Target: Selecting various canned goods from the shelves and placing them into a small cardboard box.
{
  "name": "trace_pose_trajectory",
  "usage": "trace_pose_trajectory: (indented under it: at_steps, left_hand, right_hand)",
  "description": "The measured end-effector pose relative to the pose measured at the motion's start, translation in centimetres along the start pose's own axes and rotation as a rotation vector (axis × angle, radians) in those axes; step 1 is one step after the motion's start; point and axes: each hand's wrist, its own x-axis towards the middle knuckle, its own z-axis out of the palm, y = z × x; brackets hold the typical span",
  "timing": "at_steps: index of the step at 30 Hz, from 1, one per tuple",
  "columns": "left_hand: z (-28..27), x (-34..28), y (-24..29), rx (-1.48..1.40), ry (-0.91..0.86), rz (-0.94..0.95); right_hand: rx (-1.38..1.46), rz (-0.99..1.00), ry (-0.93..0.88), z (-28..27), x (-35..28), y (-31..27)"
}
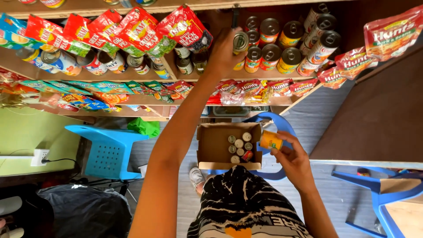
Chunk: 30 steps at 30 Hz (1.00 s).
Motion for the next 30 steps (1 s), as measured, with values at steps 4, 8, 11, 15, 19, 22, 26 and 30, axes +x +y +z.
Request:
trace_pose_trajectory:
  at_steps: [4,8,11,15,19,22,26,30]
  left_hand:
    - [4.0,2.4,-6.8,-0.208,-0.065,-0.008]
    - [5.8,4.4,-9.7,-0.018,-0.029,0.074]
    - [6.7,5.1,-10.8,0.055,-0.091,0.012]
    - [7.7,5.6,-11.8,0.233,-0.044,0.087]
    - [5.8,6.2,-9.3,0.351,-0.133,-0.020]
    - [5.5,6.4,-8.5,0.481,-0.262,-0.139]
    - [5.2,7.1,-7.6,0.527,-0.344,-0.191]
    - [5.5,7.6,-7.8,0.564,-0.425,-0.192]
  right_hand:
    - [0.042,-0.004,-0.013,-1.0,-0.4,0.4]
    - [0.051,0.030,0.023,-1.9,-0.8,0.4]
    - [0.045,0.048,0.047,-2.4,-1.1,0.4]
    - [0.065,0.046,0.061,-2.7,-1.0,0.6]
    - [0.042,0.037,0.045,-2.5,-0.7,0.0]
    - [0.024,0.049,0.041,-2.4,-0.5,-0.1]
    - [0.016,0.064,0.031,-2.1,-0.1,0.0]
    - [0.028,0.066,0.008,-1.7,0.3,-0.3]
